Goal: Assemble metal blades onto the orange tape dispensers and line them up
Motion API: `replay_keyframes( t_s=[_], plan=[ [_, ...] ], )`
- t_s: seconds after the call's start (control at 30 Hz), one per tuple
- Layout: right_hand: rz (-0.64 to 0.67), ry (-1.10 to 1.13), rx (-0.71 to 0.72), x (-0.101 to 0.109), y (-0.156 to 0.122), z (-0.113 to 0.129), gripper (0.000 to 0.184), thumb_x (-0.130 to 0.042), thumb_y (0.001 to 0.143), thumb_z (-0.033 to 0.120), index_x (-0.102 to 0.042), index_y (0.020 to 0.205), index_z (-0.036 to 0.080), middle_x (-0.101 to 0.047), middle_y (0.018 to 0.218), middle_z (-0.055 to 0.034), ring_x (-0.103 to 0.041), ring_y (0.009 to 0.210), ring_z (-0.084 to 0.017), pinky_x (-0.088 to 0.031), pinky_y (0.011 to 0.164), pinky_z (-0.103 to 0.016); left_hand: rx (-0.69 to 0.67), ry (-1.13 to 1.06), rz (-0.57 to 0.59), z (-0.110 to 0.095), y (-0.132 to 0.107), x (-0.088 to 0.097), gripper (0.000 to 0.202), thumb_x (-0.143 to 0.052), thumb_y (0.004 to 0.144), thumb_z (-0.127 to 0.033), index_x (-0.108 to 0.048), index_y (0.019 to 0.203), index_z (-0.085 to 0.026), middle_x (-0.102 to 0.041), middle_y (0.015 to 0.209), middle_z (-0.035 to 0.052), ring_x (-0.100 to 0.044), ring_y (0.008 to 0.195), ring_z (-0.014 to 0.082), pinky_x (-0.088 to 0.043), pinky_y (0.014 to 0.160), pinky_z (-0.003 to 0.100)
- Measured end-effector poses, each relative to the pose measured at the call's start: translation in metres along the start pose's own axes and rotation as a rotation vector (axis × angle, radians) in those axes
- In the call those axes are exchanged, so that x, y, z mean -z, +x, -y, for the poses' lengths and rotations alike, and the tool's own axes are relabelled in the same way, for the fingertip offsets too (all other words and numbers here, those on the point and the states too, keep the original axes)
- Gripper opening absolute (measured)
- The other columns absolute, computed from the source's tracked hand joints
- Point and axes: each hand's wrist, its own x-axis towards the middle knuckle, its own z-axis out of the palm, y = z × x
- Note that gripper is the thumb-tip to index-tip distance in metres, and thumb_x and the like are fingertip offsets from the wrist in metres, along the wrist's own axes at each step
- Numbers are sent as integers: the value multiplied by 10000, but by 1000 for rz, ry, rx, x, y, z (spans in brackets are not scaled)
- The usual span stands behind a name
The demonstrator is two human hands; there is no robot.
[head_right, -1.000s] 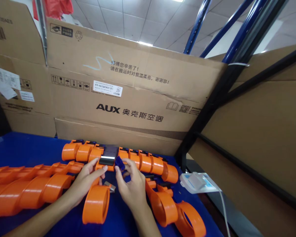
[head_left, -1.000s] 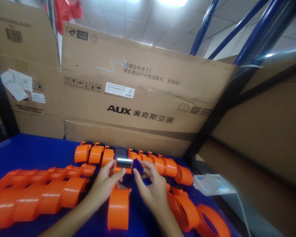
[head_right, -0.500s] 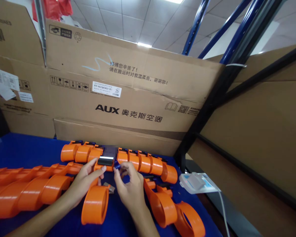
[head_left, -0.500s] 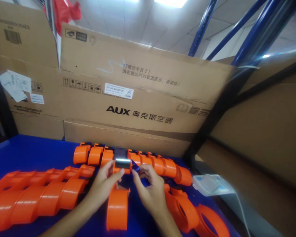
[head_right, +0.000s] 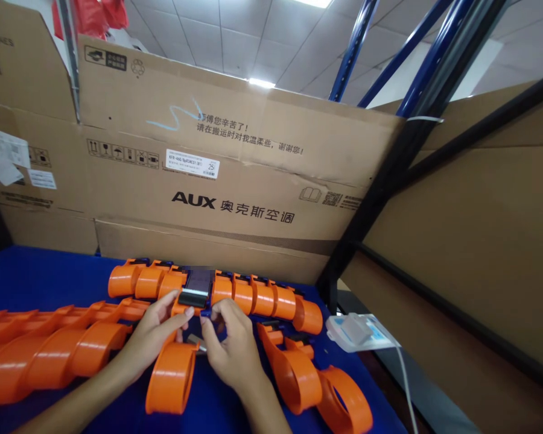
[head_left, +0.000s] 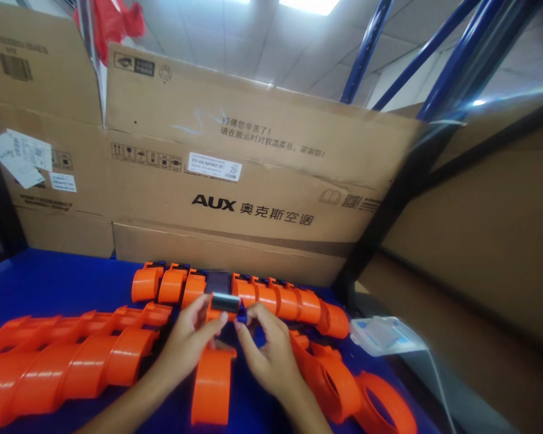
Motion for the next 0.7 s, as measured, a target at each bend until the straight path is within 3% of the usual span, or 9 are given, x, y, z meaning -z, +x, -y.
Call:
replay_keyframes(
  t_s=[0.7],
  plan=[
    [122,7,53,5,3,-6,205,-507,1000,244,-464,801,223,-537,822,-21,-514,757,-174,-387,664,-276,9,-37,20,3,1,2,450,-794,767,-396,-640,1126,-174,-609,683,-19,-552,579,116,-495,525,201]
  ],
)
